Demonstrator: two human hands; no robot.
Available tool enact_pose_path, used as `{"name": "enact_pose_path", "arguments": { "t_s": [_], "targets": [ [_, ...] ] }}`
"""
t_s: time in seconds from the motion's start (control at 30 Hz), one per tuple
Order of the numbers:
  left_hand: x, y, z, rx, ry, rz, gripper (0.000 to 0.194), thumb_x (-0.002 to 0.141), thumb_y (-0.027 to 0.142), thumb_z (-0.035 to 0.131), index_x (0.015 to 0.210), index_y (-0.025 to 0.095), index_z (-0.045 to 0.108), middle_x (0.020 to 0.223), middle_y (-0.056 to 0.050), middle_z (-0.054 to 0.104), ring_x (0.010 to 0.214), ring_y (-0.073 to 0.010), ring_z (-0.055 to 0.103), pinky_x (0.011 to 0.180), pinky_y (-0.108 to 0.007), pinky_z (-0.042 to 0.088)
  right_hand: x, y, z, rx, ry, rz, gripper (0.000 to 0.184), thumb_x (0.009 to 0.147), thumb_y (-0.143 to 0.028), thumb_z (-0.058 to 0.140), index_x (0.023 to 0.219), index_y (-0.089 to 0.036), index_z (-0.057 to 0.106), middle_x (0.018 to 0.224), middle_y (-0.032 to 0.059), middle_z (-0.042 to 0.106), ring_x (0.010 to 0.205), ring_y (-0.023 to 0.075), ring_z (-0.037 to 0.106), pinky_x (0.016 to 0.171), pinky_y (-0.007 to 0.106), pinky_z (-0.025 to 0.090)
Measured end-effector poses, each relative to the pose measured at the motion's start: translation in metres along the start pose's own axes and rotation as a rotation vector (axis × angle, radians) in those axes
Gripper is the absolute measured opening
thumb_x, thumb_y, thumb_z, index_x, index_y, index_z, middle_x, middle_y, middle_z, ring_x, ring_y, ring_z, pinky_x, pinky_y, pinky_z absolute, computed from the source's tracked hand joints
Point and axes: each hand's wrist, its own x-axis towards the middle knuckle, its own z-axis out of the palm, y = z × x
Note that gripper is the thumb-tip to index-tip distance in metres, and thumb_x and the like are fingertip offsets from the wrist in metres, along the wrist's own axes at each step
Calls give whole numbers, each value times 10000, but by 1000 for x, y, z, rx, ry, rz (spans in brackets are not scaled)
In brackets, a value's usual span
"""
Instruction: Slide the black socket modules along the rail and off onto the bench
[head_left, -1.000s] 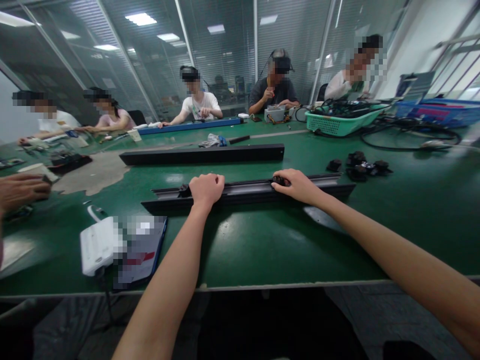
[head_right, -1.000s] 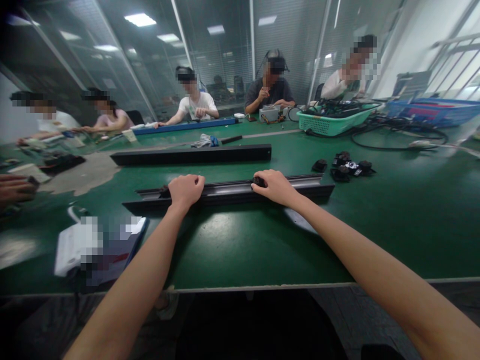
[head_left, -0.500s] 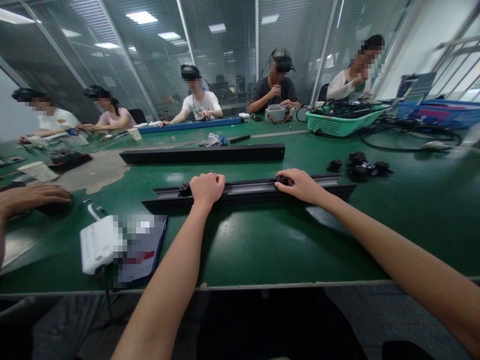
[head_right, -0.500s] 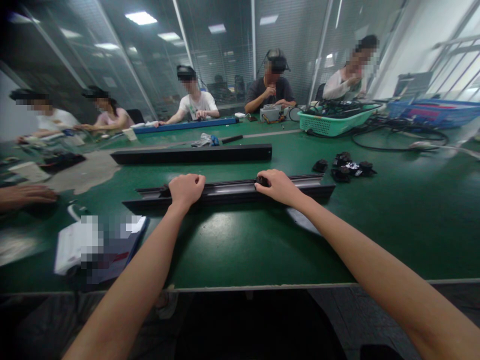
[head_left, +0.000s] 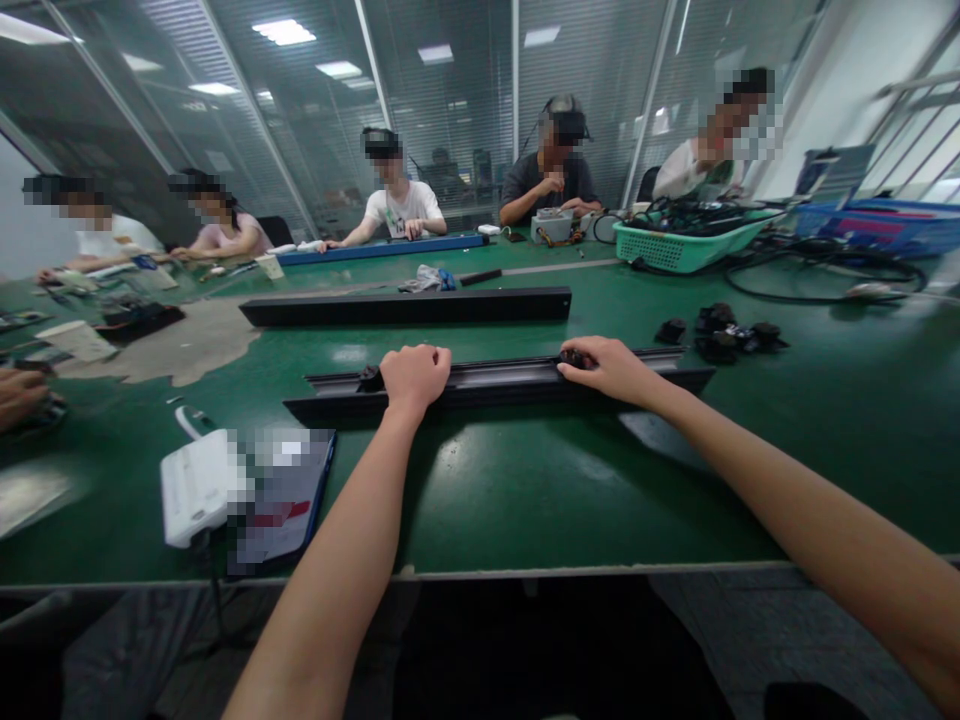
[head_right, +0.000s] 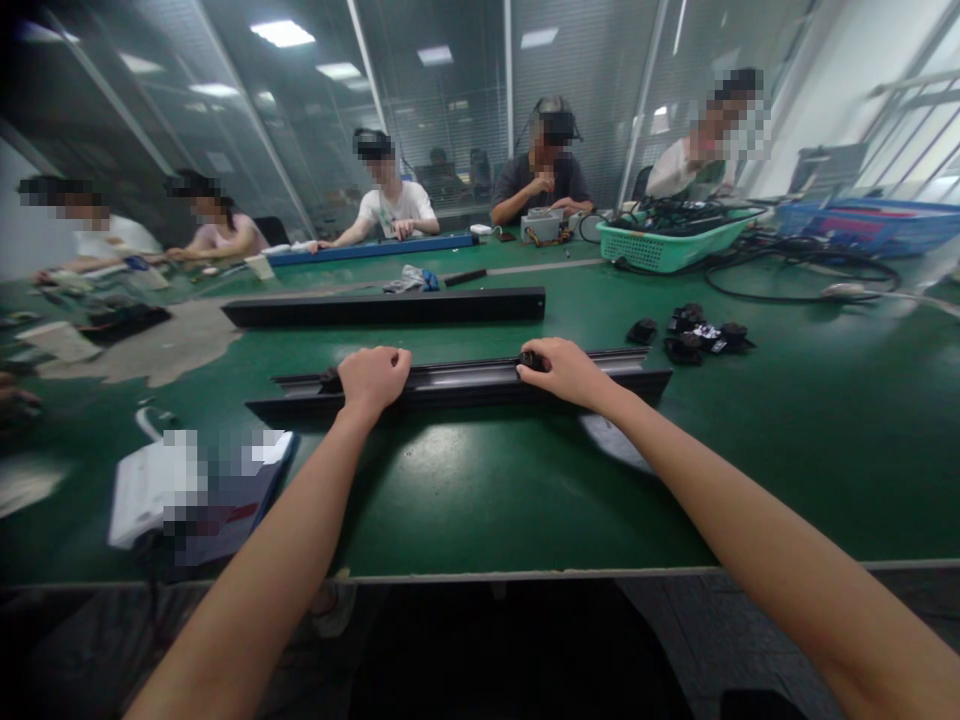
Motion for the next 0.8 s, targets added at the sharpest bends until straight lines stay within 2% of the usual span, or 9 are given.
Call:
{"name": "enact_pose_path", "arguments": {
  "t_s": [0.6, 0.8],
  "targets": [
    [-2, 0, 0, -6, 25, -3, 554, 945, 387, 314, 910, 135, 807, 878, -177, 758, 869, -325, 702, 717, -360, 418, -3, 10, -16, -35, -92, 53, 385, 855, -500, 535, 1033, -183, 663, 757, 44, 602, 704, 195, 550, 692, 320, 400],
    [0, 0, 0, -20, 3, -10, 563, 956, 398, 306, 947, 133, 803, 920, -186, 753, 908, -326, 692, 760, -368, 427, -4, 12, -24, -69, -147, 95, 406, 848, -510, 532, 1051, -178, 648, 740, 37, 574, 685, 191, 533, 662, 315, 385]
  ]
}}
